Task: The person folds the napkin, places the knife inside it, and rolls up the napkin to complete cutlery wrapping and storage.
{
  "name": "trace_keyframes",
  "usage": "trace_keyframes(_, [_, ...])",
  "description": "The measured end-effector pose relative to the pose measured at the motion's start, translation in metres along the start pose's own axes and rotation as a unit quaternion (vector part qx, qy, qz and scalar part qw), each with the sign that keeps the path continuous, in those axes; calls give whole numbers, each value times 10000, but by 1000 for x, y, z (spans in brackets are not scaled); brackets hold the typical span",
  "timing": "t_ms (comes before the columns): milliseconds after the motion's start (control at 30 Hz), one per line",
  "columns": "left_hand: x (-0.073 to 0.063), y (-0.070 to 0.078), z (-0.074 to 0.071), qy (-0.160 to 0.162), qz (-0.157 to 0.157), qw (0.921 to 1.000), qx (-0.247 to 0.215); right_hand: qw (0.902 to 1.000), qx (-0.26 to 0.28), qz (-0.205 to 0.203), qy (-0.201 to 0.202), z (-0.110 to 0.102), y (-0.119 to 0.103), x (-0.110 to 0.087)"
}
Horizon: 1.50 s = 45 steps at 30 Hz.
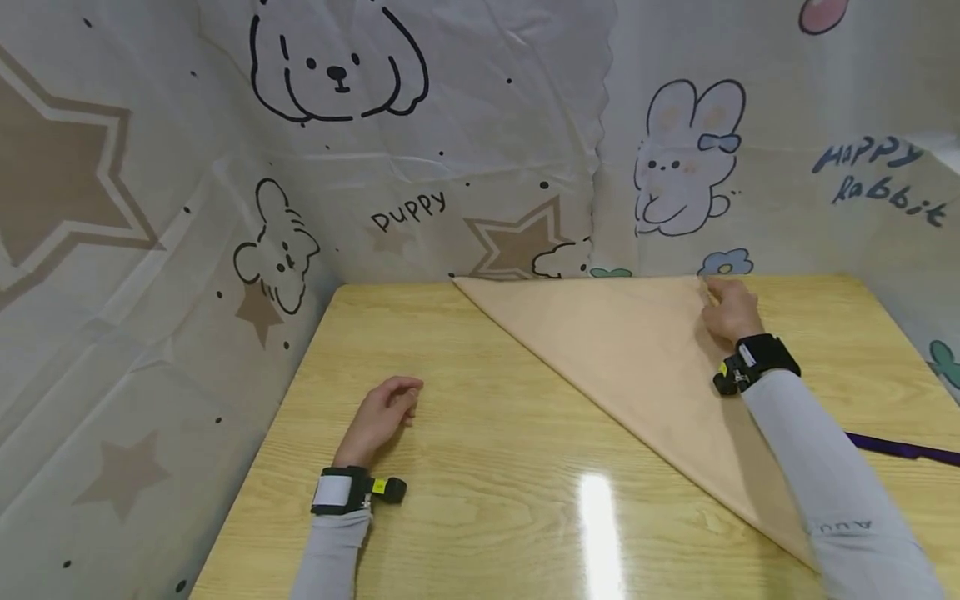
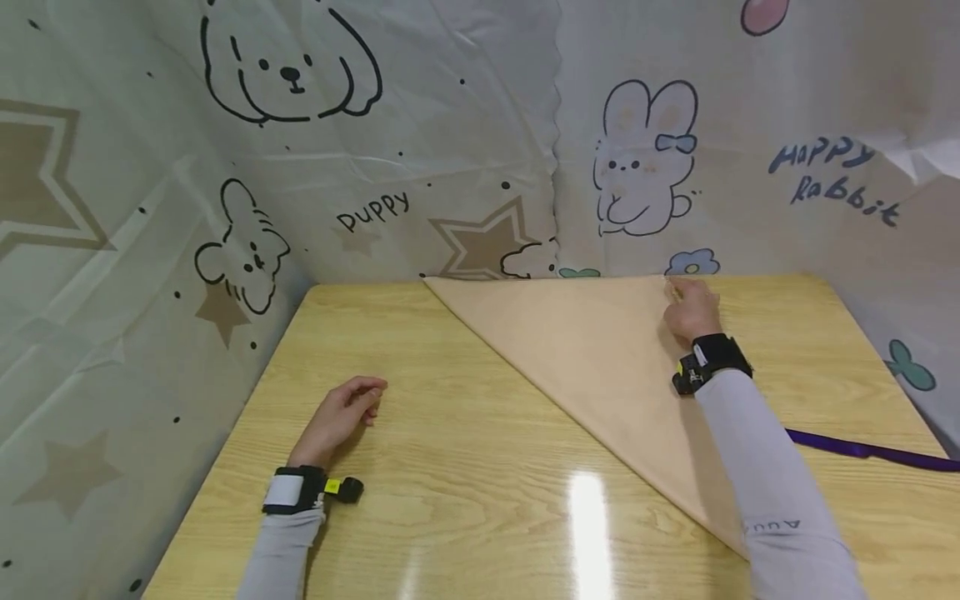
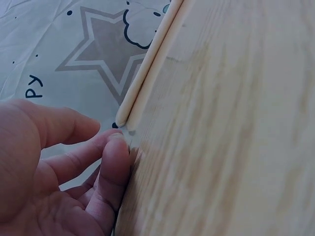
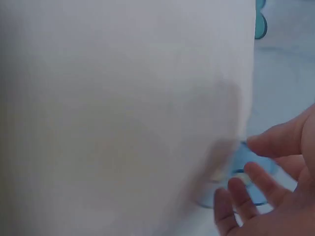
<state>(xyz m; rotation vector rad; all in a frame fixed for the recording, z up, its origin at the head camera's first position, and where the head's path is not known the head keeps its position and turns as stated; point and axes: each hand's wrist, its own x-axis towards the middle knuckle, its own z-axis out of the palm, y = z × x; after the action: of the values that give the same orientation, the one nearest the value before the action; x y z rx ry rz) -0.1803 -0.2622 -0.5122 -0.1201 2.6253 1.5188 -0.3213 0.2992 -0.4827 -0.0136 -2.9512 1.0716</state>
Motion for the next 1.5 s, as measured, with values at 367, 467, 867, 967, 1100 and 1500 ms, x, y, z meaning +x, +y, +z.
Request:
trace_keyframes(367, [60,52,2,-846,1245,9614,2304,9929,-737,-691,-622,-53,-2,-148])
trace_keyframes(467, [88,63,5,-985,1358,9526,2536,9901,-1152,-323,-730,-58,12,-197])
trace_keyframes(867, [157,91,46,-1308,1651,9215,3262,9809,-554,1279,-1359,-27,51,-303])
trace_keyframes(967, [162,94,53,-1444,1393,9127,3559,9827,-441,1304,-1240,-21,51,-303])
trace_keyframes(1100, [155,96,49,-1521,1135,9051,3805,9846,-518,1165,-1195,-19,48,-301])
trace_keyframes(1500, [100,78,18,-1158,1330,8911,4181,9867,-690,1092,-982,-28,53,-294])
